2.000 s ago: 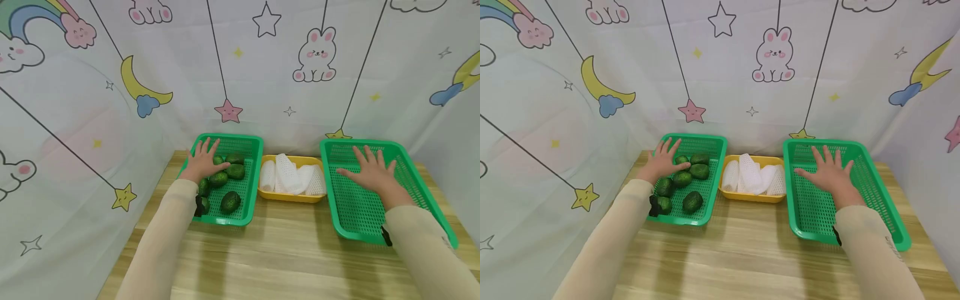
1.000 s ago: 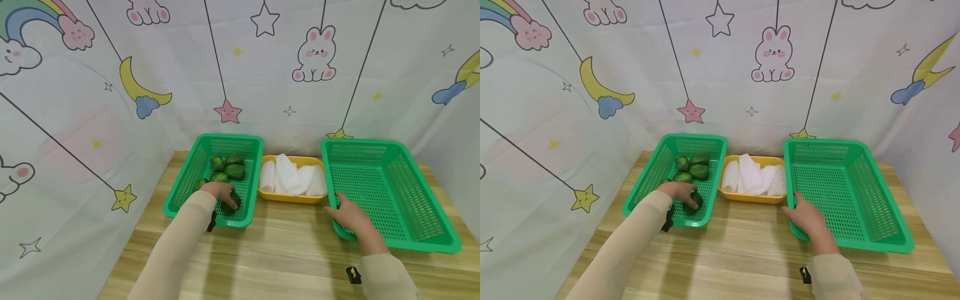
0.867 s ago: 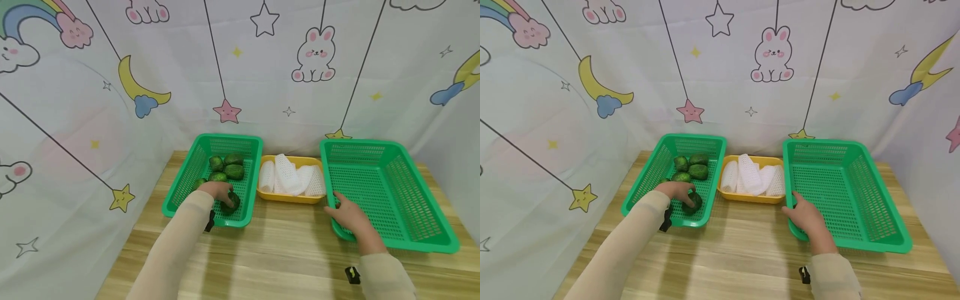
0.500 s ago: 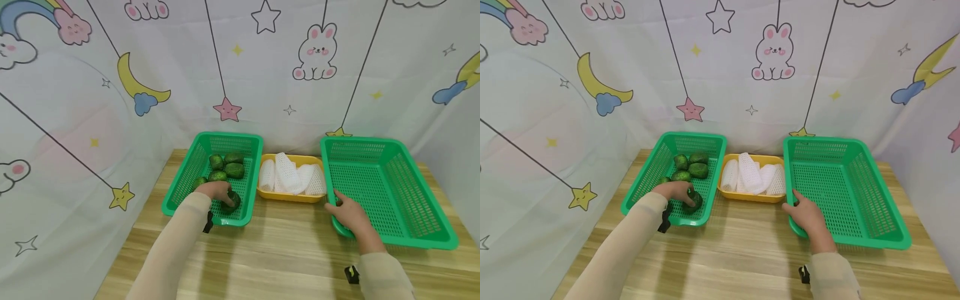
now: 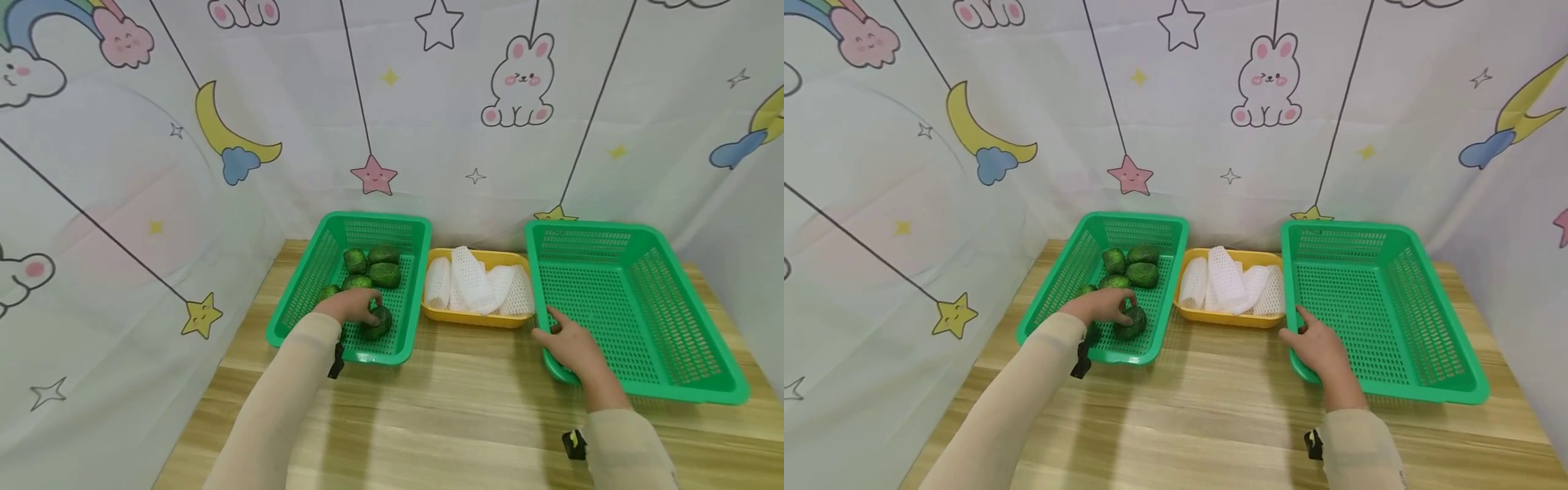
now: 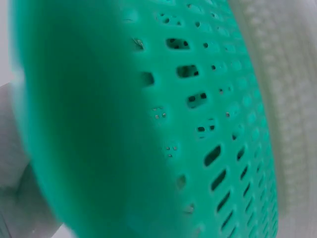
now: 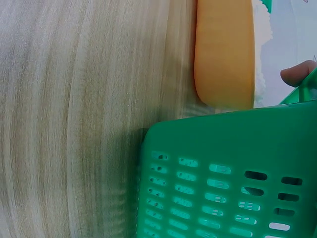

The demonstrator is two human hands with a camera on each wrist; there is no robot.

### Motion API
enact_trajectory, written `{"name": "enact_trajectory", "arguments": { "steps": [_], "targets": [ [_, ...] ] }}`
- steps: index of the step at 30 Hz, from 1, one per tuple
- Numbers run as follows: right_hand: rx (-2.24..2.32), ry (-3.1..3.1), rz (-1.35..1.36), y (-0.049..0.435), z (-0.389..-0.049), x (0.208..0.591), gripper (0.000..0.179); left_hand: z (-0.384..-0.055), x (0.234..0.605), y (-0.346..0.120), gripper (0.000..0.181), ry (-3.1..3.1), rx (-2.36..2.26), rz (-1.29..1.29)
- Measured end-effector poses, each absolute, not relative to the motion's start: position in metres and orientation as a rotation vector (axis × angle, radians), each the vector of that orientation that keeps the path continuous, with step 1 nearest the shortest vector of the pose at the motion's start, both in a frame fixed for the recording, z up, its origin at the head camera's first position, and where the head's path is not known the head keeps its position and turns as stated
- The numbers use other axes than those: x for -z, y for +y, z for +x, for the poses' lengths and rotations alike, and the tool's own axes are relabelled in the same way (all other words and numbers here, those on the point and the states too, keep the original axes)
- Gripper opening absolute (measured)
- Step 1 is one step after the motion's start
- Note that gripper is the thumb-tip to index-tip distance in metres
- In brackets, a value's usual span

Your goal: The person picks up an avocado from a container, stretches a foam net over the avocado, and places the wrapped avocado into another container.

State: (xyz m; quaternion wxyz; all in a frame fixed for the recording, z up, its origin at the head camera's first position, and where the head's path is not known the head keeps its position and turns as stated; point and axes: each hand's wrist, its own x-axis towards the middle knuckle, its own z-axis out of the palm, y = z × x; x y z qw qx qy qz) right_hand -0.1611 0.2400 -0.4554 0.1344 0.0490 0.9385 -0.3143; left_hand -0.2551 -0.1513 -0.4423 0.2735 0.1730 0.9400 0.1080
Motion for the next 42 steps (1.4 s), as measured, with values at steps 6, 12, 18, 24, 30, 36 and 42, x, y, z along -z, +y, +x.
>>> {"name": "enact_trajectory", "arguments": {
  "steps": [6, 12, 18, 24, 30, 36, 42],
  "targets": [
    [0.925, 2.711, 0.153, 0.242, -0.161, 0.457, 0.076, -0.252, 0.44, -0.15, 0.065, 2.456, -0.242, 0.39],
    [0.939, 2.692, 0.159, 0.244, -0.162, 0.457, 0.079, -0.249, 0.435, -0.147, 0.061, 2.421, -0.126, 0.402],
    [0.948, 2.681, 0.179, 0.245, -0.162, 0.458, 0.081, -0.254, 0.421, -0.147, 0.058, 2.452, -0.133, 0.405],
    [0.938, 2.688, 0.176, 0.245, -0.162, 0.455, 0.081, -0.259, 0.409, -0.152, 0.061, 2.483, -0.166, 0.378],
    [0.931, 2.689, 0.164, 0.245, -0.162, 0.454, 0.081, -0.262, 0.405, -0.153, 0.06, 2.488, -0.271, 0.387],
    [0.929, 2.695, 0.151, 0.243, -0.163, 0.456, 0.082, -0.257, 0.402, -0.157, 0.062, 2.523, -0.401, 0.434],
    [0.939, 2.698, 0.16, 0.241, -0.163, 0.457, 0.081, -0.252, 0.397, -0.158, 0.066, 2.58, -0.535, 0.507]
  ]
}}
